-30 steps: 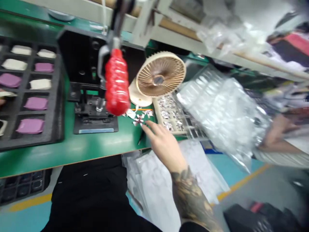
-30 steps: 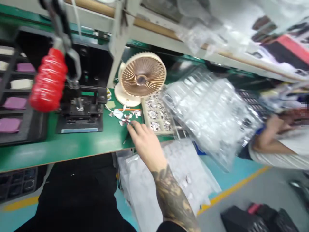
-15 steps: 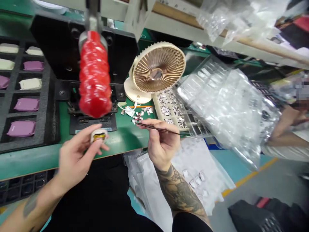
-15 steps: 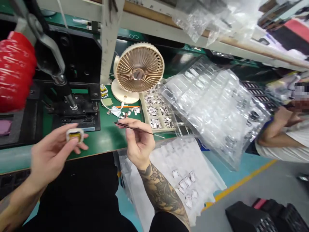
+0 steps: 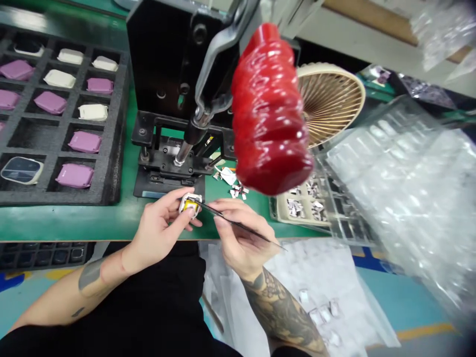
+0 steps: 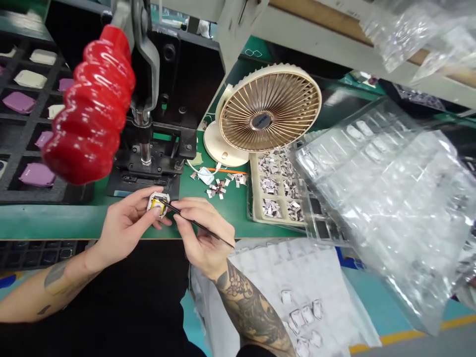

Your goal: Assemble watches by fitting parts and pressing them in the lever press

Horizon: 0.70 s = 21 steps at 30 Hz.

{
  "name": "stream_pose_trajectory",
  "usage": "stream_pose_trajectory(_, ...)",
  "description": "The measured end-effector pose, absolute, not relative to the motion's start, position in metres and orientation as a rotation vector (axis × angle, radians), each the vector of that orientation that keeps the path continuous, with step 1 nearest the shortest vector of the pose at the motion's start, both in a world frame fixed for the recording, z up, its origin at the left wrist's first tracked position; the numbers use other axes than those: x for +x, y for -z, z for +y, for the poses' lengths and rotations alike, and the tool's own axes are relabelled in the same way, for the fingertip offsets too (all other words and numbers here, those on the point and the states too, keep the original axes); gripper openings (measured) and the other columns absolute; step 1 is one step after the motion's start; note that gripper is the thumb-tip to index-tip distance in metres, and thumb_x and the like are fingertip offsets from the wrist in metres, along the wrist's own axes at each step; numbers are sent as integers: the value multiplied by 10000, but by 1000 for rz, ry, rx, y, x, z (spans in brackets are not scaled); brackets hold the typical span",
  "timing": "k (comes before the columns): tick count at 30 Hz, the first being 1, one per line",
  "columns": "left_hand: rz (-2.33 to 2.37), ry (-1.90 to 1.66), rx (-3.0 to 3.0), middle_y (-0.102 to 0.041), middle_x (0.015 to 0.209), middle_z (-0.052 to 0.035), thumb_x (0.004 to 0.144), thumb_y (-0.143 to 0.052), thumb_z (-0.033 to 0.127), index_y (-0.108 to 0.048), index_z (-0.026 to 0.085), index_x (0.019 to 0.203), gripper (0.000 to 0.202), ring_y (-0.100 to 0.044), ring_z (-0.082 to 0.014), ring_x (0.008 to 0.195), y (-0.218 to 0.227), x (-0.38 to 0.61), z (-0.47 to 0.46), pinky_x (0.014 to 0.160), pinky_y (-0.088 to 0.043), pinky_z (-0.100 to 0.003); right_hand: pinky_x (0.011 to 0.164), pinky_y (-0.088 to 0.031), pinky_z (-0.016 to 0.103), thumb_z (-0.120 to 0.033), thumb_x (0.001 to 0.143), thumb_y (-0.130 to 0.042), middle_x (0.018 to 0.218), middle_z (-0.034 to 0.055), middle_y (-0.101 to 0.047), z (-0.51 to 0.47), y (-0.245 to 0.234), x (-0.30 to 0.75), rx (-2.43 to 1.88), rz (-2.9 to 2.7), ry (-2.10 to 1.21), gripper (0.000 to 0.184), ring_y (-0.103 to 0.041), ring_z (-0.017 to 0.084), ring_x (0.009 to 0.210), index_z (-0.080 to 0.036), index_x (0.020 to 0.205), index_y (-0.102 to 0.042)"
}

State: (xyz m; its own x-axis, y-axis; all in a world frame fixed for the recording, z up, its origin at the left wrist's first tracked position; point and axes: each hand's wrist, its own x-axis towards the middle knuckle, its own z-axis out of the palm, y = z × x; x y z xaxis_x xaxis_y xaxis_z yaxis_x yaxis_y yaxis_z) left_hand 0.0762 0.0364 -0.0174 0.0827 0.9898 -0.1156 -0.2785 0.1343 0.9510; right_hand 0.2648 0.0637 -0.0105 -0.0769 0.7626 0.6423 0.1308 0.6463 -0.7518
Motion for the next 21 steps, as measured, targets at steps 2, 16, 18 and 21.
stream_pose_trajectory(2, 1004, -1188, 939, -875, 1080, -75, 1065, -813, 358, -723, 206, 1472, 444, -885, -221, 873, 17, 76, 37, 753, -729, -287, 882, -739, 421, 20, 915, -796, 1091, 62, -874, 64, 12, 263, -767, -1596, -612, 378, -851, 235, 1016, -259, 1170, -789)
stream_pose_trajectory(16, 999, -1202, 945, -878, 1059, -64, 1048, -827, 345, -753, 223, 1458, 434, -880, -225, 840, 17, 75, 36, 732, -737, -308, 806, -742, 445, -77, 950, -798, 1023, 69, -870, 64, 15, 259, -809, -1576, -552, 248, -855, 257, 929, -264, 1111, -776)
stream_pose_trajectory(18, 995, -1205, 946, -878, 1057, -67, 1048, -828, 347, -753, 215, 1459, 438, -881, -224, 839, 18, 75, 36, 731, -736, -303, 804, -742, 442, -78, 952, -794, 1010, 66, -868, 63, 16, 258, -815, -1563, -548, 239, -855, 253, 921, -263, 1102, -772)
stream_pose_trajectory(21, 982, -1213, 925, -876, 1040, -63, 1047, -834, 339, -746, 210, 1468, 449, -880, -214, 838, 19, 75, 36, 733, -731, -284, 820, -742, 434, -74, 954, -790, 1008, 58, -865, 62, 17, 257, -827, -1524, -565, 247, -852, 242, 929, -266, 1109, -772)
